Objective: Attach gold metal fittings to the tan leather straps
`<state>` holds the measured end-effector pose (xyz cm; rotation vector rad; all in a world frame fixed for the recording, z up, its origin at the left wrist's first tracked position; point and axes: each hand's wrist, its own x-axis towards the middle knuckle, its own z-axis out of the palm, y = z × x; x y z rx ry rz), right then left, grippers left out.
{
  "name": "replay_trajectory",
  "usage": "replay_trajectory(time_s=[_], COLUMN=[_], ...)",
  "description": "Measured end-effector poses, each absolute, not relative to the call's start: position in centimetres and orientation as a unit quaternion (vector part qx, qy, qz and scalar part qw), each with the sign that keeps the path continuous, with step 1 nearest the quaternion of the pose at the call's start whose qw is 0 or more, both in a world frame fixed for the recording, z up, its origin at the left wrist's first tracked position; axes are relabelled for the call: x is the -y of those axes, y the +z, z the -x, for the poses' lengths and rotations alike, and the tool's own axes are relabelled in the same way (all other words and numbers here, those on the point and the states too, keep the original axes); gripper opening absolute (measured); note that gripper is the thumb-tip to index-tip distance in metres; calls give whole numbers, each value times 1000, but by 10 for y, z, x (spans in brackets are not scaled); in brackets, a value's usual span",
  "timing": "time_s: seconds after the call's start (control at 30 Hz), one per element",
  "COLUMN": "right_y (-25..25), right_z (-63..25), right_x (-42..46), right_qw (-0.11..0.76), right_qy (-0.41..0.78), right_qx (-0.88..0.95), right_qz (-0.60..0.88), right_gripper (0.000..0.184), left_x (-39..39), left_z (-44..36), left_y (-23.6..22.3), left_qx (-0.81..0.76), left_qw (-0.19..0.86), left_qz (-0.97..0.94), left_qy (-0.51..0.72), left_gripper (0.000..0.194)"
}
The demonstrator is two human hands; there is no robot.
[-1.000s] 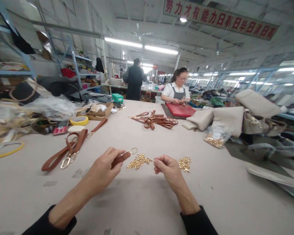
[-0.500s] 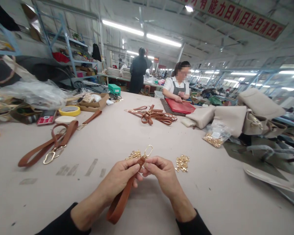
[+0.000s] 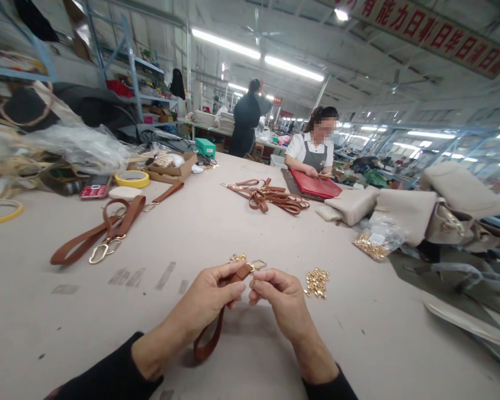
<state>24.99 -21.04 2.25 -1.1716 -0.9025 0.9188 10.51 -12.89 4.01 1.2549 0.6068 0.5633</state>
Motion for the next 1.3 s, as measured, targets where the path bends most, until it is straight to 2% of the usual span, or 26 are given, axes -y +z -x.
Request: replay_trajectory(time_s=[0.33,0.63,0.87,1.17,1.3], right_y=[26,21,19,15,14], right_z=[-246,-245,-248,-242,-238], right_x=[208,206,207,206,206], right_qw=[625,605,594,621,613], right_qy=[408,385,381,373,341], right_qx=[407,436,450,426,438], right_qz=[527,544,547,542,562], right_gripper=[16,12,7,22,21], left_x=[133,132,133,130,131], left_z=[-105,-105,-100,-93,-92], left_y=[34,32,36,38,30], left_qx=[-272,-259,-255,-220,-213], left_qw=[665,642,545,454,450], left_qz=[-640,-675,-761,-832,-834], left_qy=[272,256,243,231,237], left_gripper=[11,12,17,18,29])
